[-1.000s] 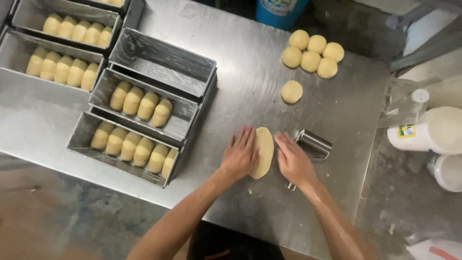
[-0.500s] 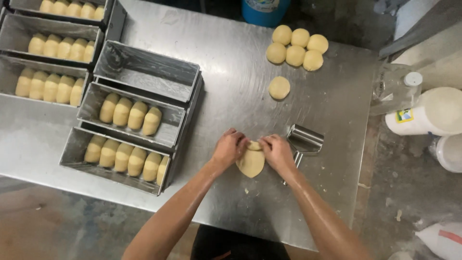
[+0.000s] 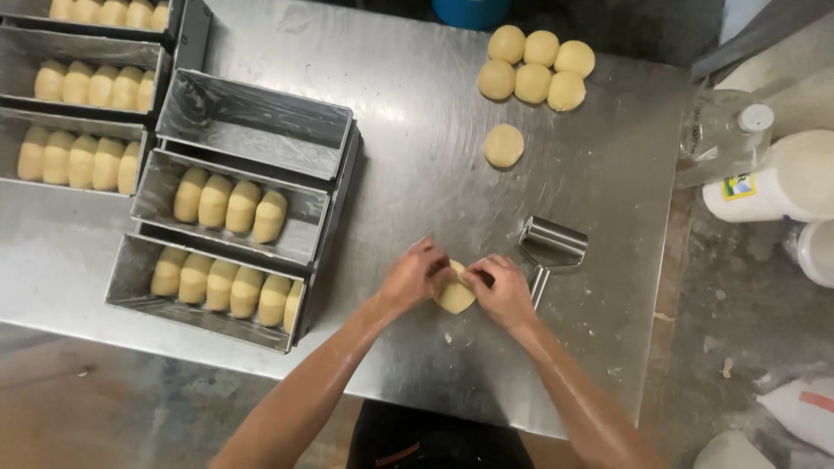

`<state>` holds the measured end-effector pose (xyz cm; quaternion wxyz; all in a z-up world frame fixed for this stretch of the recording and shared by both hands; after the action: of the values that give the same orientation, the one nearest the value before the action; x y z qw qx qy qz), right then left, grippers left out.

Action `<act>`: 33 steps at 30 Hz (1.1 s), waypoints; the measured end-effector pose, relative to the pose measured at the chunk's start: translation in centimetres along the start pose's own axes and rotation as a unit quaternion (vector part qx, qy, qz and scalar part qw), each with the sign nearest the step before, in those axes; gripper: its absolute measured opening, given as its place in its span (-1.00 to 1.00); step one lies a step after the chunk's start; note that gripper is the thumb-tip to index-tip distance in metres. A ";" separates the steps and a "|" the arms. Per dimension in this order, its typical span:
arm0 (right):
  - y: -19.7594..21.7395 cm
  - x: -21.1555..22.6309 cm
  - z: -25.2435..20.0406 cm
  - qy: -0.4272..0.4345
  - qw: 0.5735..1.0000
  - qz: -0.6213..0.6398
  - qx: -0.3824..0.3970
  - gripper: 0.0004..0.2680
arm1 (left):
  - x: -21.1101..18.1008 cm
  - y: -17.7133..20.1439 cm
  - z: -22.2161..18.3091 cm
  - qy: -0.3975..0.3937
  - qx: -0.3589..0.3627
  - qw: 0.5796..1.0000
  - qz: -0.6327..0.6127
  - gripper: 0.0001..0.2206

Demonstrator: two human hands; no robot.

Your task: The recorder uses a rolling pin to flatten small portions of dough, rolls them up by hand into cylinders, and arranges them in metal loaf pans.

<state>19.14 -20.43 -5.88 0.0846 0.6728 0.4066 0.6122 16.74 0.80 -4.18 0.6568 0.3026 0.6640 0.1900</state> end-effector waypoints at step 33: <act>-0.9 5.0 -4.8 0.203 0.973 -0.098 -0.050 -0.54 | -1.6 2.2 -4.0 -0.131 0.005 0.980 0.152 -0.52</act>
<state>14.07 -18.49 -1.52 0.0937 0.4861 0.4482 0.7443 13.02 2.04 -1.28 0.6998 0.4260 0.5193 0.2431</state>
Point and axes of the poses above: each hand's wrist, its own z-axis towards the middle knuckle, its own y-axis out of the back of the hand, x = y × z, the point moved 2 cm from there along z, towards the middle knuckle, and after that the axes turned 6 degrees about z, right-handed, at the moved point
